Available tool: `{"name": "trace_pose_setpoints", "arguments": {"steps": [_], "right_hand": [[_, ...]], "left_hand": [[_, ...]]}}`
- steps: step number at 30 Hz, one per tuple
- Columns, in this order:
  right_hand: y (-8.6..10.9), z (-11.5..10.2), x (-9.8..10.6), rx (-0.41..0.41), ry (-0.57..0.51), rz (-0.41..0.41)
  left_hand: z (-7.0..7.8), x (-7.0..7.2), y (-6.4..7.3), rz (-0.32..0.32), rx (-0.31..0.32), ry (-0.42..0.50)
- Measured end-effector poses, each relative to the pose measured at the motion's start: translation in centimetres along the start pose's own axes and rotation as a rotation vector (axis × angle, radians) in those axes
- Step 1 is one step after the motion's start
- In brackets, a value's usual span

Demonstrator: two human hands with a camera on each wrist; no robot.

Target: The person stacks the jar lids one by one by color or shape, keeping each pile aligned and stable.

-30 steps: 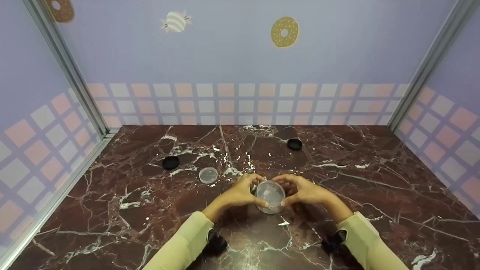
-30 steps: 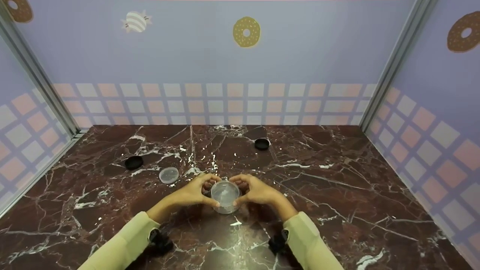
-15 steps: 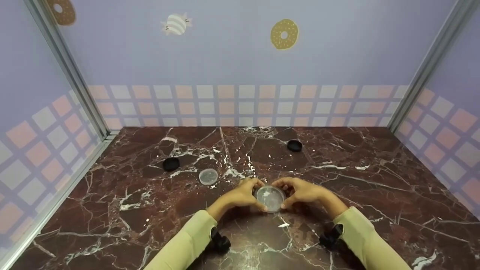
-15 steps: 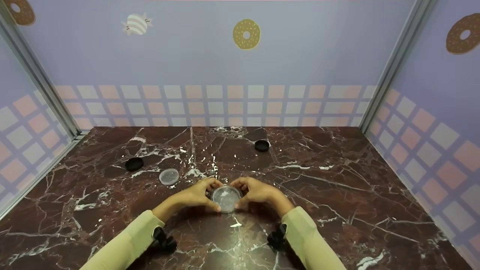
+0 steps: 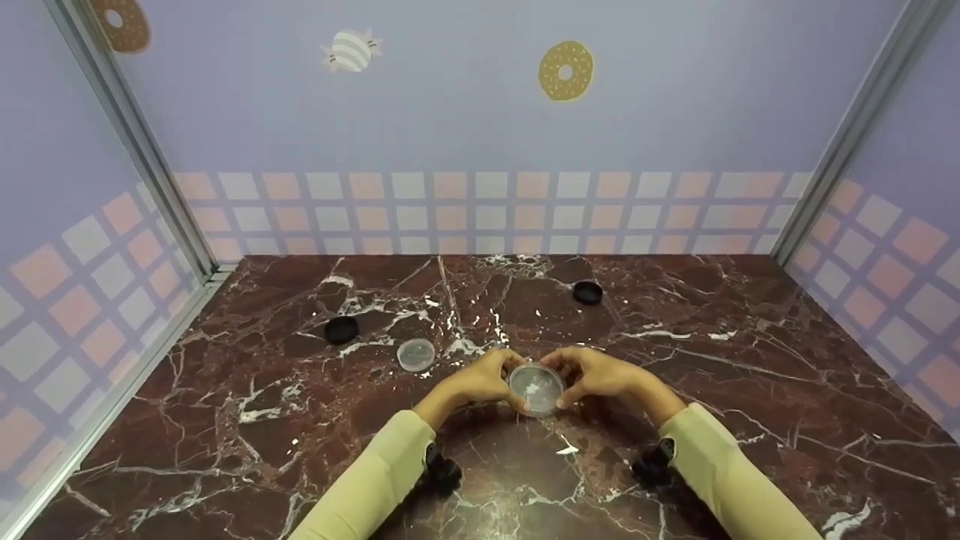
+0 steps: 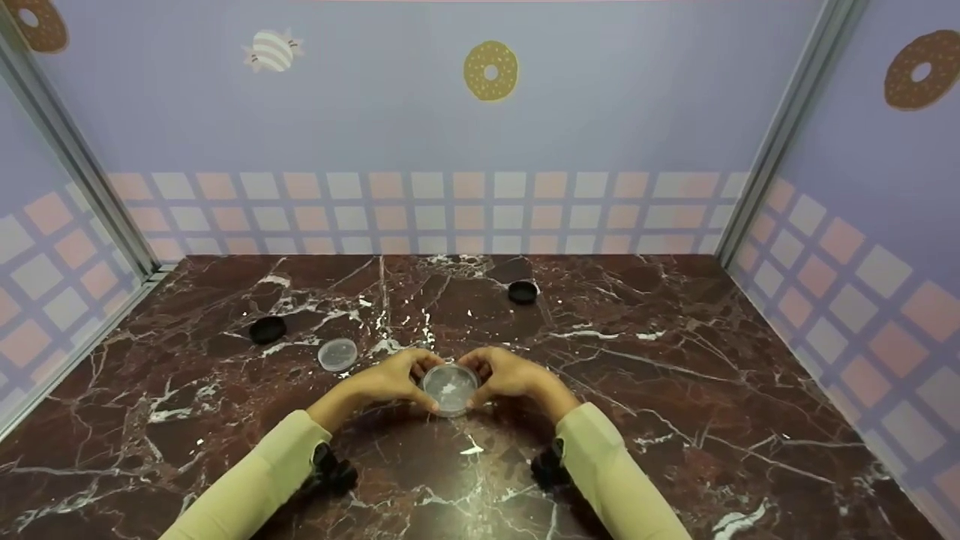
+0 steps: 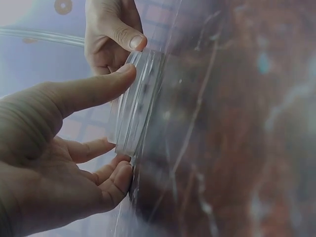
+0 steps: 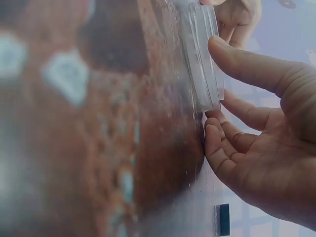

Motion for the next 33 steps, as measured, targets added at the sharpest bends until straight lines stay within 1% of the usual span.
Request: {"name": "trace_pose_setpoints", "arguments": {"steps": [5,6,12,15,17,20,22,24,26,28,31,33], "right_hand": [[-0.1,0.1,0.0,-0.003,-0.01,-0.006],[0.0,0.1,0.0,0.008,-0.002,-0.008],[-0.2,0.0,0.1,0.027,0.006,-0.037],[-0.4,-0.2,0.5,0.006,0.015,-0.061],[-0.6,-0.3,0.8,-0.028,0.016,-0.065],[-0.9,-0.7,1.4,-0.068,0.004,-0.047],[-1.3,-1.1,1.8,-0.07,0.035,-0.029],[-1.8,-1.6,2.1,-0.058,0.061,-0.009],[-2.4,-2.3,2.3,-0.052,0.103,0.017],[-3.2,-3.2,2.4,-0.051,0.119,0.044],[-4.4,-4.7,2.1,-0.056,0.114,0.081],[-5.3,-5.6,1.6,-0.042,0.105,0.089]], "left_hand": [[-0.1,0.1,0.1,-0.003,0.004,0.007],[-0.1,0.1,0.1,-0.002,-0.002,0.002],[0.0,0.1,0.2,-0.002,-0.018,-0.068],[0.0,0.3,0.2,-0.016,-0.018,-0.084],[-0.1,0.5,0.2,-0.027,-0.009,-0.063],[-0.2,1.2,0.3,-0.012,0.002,-0.018],[-0.5,2.1,0.5,0.014,0.002,-0.003],[-0.9,3.3,0.8,0.048,-0.012,-0.001],[-1.3,4.7,1.2,0.08,-0.024,-0.017],[-1.9,6.4,1.6,0.121,-0.047,-0.034],[-2.9,8.9,2.5,0.183,-0.033,-0.03],[-3.7,10.4,3.2,0.224,-0.012,-0.03]]}}
Point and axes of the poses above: each hand's wrist, its own y-axis away from the middle knuckle, its own x-axis out of the back of the hand, z = x × y, the point moved 2 cm from there along -y, towards the middle knuckle, and after that the axes turned 4 degrees about z, right-handed, at the moved point
